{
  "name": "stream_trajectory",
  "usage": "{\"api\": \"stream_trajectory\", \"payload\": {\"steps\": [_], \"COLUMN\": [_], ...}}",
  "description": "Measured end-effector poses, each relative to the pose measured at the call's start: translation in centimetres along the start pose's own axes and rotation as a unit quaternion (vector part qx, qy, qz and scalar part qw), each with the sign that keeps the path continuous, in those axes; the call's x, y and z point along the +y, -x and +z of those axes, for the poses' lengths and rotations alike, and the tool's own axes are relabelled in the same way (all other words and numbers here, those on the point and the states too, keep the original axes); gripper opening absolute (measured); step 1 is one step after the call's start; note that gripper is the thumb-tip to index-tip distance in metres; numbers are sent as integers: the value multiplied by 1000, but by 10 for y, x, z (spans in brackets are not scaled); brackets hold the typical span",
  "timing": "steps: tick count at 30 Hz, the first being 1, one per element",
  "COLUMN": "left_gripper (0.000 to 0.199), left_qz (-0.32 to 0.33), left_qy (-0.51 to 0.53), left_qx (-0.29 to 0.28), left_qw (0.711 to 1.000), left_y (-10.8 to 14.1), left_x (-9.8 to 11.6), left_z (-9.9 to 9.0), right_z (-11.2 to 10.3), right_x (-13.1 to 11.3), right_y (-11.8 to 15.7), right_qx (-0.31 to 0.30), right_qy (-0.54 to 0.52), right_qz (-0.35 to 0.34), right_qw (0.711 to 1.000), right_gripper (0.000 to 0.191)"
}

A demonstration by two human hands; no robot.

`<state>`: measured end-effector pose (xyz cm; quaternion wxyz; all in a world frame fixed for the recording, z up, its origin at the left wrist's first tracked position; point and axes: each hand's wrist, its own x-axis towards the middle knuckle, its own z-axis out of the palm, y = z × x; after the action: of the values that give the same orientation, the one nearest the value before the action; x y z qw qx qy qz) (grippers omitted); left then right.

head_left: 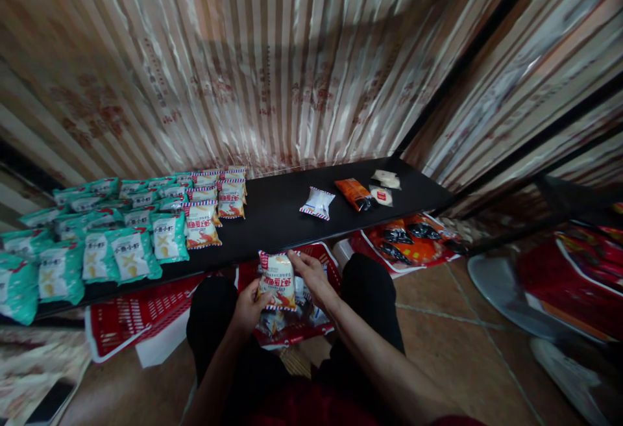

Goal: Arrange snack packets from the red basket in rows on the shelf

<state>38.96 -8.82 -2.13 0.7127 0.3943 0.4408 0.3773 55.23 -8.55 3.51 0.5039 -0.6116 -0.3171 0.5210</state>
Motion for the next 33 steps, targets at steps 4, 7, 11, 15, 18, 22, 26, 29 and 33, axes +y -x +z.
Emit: {"api": "stream_trajectory", "payload": {"steps": [4, 7, 11, 15, 18, 22, 26, 29, 33], "left_gripper": [41, 45, 41, 35, 36, 37, 36, 37, 37], "left_qz": [-8, -8, 11, 14, 8, 8, 15, 20, 36], "left_qy": [2, 9, -6, -22, -17, -10, -2, 4, 1], "left_qx": [5, 7, 1, 6, 15, 36, 49, 45, 42], "left_qw": [1000, 1000, 1000, 1000, 1000, 999, 999, 999, 998], "left_y": [2, 1, -3, -4, -3, -4, -5, -6, -12], "left_x": [6, 6, 0, -3, -3, 1, 9, 17, 23], "left_z": [-2, -4, -9, -12, -12, -11, -12, -12, -13], "right_z": [7, 11, 14, 14, 14, 15, 16, 16, 17], "right_x": [4, 5, 1, -8, -11, -5, 3, 5, 3], "right_y": [-9, -15, -16, -9, -5, -3, -2, 1, -1], "right_qx": [52, 70, 54, -10, -43, -73, -112, -145, -156], "right_qy": [-32, -41, -44, -20, -4, 8, 8, 19, 40], "right_qz": [16, 27, 34, 22, 15, 8, 11, -3, -22], "right_qw": [998, 996, 997, 1000, 999, 997, 994, 989, 987], "right_gripper": [51, 51, 50, 51, 56, 54, 46, 44, 44]}}
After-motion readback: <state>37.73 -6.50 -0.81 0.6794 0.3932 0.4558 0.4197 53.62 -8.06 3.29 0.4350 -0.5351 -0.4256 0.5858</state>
